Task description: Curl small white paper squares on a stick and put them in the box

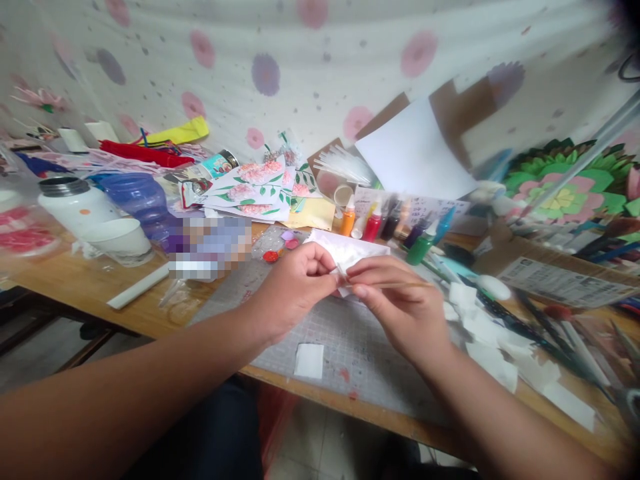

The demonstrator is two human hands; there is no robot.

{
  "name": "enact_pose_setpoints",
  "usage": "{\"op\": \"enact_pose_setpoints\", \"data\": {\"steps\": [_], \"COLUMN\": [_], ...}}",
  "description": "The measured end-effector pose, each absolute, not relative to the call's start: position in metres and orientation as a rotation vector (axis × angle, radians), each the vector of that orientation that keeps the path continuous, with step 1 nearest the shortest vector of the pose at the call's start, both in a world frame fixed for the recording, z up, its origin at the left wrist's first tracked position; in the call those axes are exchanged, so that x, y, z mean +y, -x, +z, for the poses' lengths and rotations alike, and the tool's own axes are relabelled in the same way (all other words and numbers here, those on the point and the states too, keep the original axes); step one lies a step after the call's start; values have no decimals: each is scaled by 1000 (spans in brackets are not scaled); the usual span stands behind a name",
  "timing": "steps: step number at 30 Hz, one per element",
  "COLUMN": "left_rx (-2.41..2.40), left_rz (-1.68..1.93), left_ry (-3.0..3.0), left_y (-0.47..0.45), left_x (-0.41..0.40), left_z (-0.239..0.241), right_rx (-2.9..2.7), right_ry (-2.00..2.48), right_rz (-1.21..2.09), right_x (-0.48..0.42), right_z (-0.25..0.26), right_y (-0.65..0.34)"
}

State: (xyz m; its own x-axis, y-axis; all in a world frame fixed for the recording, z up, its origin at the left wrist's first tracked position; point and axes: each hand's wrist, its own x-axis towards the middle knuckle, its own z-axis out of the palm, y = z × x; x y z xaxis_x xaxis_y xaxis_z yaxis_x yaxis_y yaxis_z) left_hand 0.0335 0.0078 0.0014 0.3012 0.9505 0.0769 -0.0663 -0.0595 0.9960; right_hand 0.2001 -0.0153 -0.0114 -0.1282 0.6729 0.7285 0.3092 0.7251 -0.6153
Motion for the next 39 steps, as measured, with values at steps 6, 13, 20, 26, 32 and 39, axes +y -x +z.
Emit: {"op": "enact_pose_setpoints", "data": {"steps": [6, 13, 20, 26, 32, 39], "left_rx": [929, 919, 905, 903, 909, 909], "left_rz": [1044, 1021, 1014, 1019, 1002, 1011], "left_ry": [-1373, -1386, -1393, -1388, -1388, -1403], "left_y": [-33, -33, -32, -32, -31, -31], "left_x": [8, 7, 7, 7, 7, 6], "left_z": [1, 3, 1, 1, 1, 3], "right_rx": [-1573, -1453, -1603, -1589, -1535, -1616], "right_ry": [725, 662, 760, 748, 749, 742], "right_rz": [517, 618, 494, 481, 527, 488], "right_x": [-11, -7, -10, -10, -10, -12], "right_z": [-17, -22, -13, -16, -17, -14], "right_y": [-201, -200, -201, -201, -201, -203]}}
